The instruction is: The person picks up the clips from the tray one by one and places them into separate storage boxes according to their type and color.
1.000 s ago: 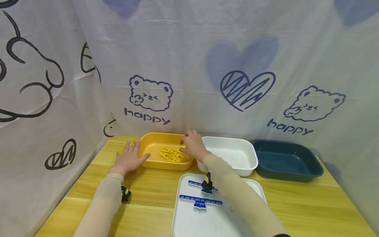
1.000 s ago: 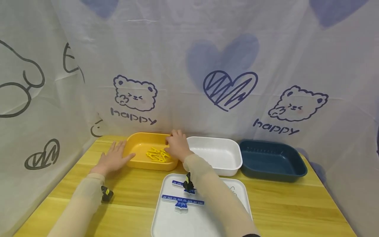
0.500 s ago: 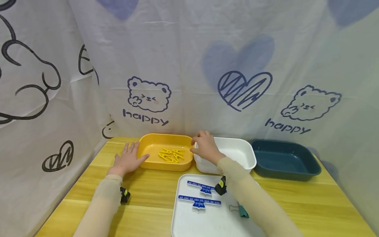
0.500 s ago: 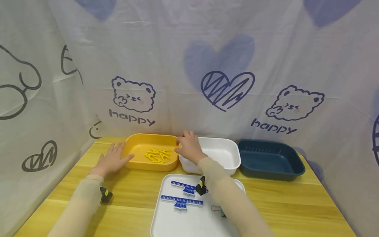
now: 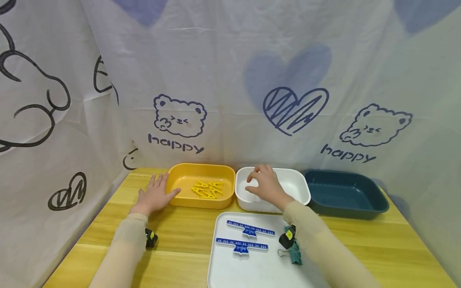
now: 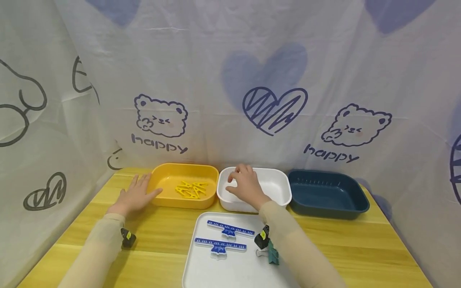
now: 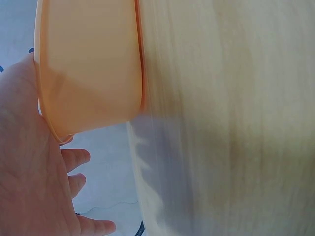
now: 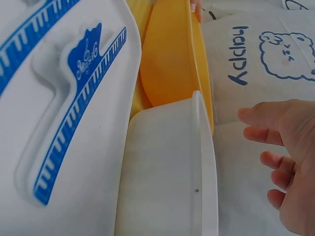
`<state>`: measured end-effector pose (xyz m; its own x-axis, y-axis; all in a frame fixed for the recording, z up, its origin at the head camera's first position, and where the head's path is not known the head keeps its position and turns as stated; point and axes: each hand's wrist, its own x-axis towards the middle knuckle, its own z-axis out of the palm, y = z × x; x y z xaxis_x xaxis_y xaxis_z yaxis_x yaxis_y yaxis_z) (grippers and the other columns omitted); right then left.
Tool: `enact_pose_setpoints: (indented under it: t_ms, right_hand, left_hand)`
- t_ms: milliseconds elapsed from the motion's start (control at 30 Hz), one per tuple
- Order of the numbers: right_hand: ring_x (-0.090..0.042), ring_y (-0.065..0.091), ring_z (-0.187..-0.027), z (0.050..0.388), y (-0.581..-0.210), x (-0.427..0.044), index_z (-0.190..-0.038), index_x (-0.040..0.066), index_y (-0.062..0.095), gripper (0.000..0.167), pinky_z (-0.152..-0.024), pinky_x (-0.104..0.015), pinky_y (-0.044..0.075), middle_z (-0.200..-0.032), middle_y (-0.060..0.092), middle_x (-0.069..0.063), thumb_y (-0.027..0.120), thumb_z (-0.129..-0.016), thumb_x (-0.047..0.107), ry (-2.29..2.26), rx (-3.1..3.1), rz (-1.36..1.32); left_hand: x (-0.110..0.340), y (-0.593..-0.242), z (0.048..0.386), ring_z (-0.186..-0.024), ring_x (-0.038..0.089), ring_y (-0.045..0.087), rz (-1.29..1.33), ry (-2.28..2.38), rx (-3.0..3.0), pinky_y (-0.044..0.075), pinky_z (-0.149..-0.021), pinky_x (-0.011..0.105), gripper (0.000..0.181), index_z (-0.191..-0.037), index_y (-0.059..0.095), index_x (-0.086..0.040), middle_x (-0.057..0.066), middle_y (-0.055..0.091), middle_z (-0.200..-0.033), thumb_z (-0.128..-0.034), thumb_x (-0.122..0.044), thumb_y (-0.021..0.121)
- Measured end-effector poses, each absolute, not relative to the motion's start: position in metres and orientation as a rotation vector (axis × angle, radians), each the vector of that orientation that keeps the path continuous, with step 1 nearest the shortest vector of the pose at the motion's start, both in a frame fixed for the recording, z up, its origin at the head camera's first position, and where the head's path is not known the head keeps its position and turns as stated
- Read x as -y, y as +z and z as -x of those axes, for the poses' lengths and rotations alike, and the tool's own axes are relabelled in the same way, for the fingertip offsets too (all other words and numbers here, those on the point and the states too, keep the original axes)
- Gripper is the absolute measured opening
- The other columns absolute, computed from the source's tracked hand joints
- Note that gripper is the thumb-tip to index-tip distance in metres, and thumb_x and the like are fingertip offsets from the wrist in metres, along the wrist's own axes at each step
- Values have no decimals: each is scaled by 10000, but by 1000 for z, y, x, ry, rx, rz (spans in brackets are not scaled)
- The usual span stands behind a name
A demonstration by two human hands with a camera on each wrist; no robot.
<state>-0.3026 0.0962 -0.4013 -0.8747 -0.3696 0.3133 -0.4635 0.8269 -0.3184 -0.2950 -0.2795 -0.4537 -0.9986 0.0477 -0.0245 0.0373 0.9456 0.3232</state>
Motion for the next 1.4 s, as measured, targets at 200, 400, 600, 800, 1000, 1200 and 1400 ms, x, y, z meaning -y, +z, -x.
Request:
enact_pose_setpoints:
  t_ms: [200, 400, 600, 800, 1000, 1200, 1400]
  right_hand:
    - [-309, 428, -1069, 292, -403, -109, -903, 145, 718, 170, -919, -456, 389, -1100, 567, -109, 789, -815, 272, 653, 2764, -599]
    - [-286, 417, -1028, 283, -405, -118, -894, 155, 720, 162, -867, -416, 367, -1054, 549, -95, 795, -810, 272, 738, 2757, -535]
    - [-263, 414, -1027, 270, -407, -124, -896, 154, 721, 164, -853, -386, 365, -1048, 557, -75, 793, -812, 276, 848, 2740, -491]
    - [-260, 416, -995, 257, -409, -132, -900, 141, 721, 161, -828, -367, 351, -1026, 558, -82, 793, -807, 251, 917, 2704, -473]
    - [-268, 424, -1011, 246, -414, -142, -934, 131, 724, 168, -826, -364, 366, -1037, 567, -94, 780, -822, 243, 956, 2719, -423]
    - [-271, 416, -1060, 236, -418, -149, -990, 101, 720, 219, -864, -387, 385, -1073, 560, -96, 768, -834, 247, 1054, 2731, -374]
    - [-280, 419, -1104, 230, -422, -157, -1022, 118, 714, 236, -916, -450, 412, -1123, 568, -94, 749, -853, 278, 1098, 2764, -331]
  left_hand:
    - [280, -454, 294, -1493, 467, -16, -69, 522, -3070, 64, -1046, 822, 921, -1569, 64, -48, 258, 76, -1617, -952, -663, 364]
    - [278, -453, 294, -1493, 467, -22, -67, 527, -3063, 60, -1049, 820, 922, -1569, 59, -49, 266, 72, -1615, -952, -665, 360]
    - [279, -452, 295, -1495, 461, -33, -63, 521, -3055, 58, -1055, 815, 935, -1569, 44, -49, 263, 63, -1617, -947, -681, 341]
    - [279, -453, 295, -1494, 462, -29, -66, 519, -3059, 60, -1052, 818, 934, -1569, 47, -48, 264, 63, -1617, -948, -678, 347]
    - [278, -452, 293, -1493, 466, -27, -58, 530, -3052, 63, -1055, 815, 922, -1568, 54, -46, 268, 60, -1615, -954, -660, 361]
    - [278, -452, 292, -1494, 464, -30, -57, 523, -3052, 63, -1057, 814, 939, -1568, 47, -45, 268, 53, -1615, -946, -684, 340]
    - [278, -450, 292, -1492, 469, -28, -66, 522, -3054, 61, -1054, 816, 933, -1567, 47, -41, 271, 52, -1614, -950, -674, 346]
